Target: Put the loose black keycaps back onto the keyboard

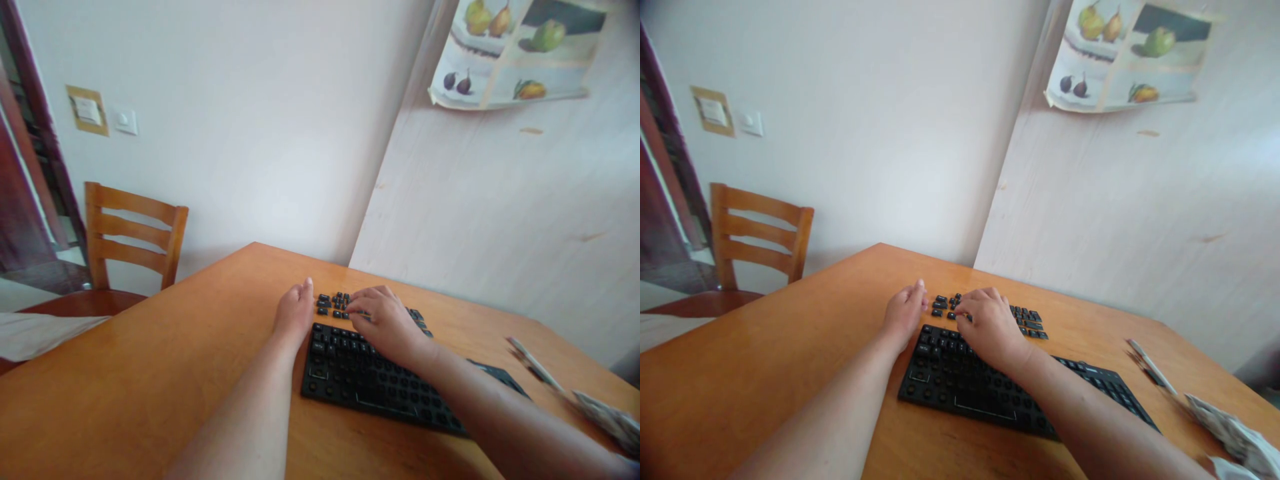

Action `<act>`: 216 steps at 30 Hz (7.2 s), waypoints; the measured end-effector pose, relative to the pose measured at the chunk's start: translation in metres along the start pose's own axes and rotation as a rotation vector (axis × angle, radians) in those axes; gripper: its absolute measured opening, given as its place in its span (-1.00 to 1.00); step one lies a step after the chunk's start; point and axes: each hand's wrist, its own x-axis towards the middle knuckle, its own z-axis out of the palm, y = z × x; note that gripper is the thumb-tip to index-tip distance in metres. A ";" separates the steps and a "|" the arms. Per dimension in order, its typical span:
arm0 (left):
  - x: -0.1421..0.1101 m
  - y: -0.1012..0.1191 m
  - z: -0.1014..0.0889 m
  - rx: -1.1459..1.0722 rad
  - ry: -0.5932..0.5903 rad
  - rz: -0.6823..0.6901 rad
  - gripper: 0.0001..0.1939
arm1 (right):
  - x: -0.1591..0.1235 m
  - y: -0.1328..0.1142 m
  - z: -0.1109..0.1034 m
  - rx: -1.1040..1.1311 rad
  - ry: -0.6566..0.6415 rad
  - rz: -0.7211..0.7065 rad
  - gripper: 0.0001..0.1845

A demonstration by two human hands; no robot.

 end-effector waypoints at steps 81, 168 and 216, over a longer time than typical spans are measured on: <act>0.001 -0.002 0.002 -0.012 0.001 0.001 -0.42 | -0.030 -0.040 -0.007 -0.172 -0.226 -0.073 -0.84; 0.000 -0.006 0.001 -0.005 -0.012 0.011 -0.41 | 0.103 0.090 0.052 -0.051 -0.325 0.272 -0.85; 0.004 -0.007 0.003 -0.037 -0.002 0.007 -0.46 | -0.056 -0.050 0.001 -0.558 -0.277 -0.277 -0.82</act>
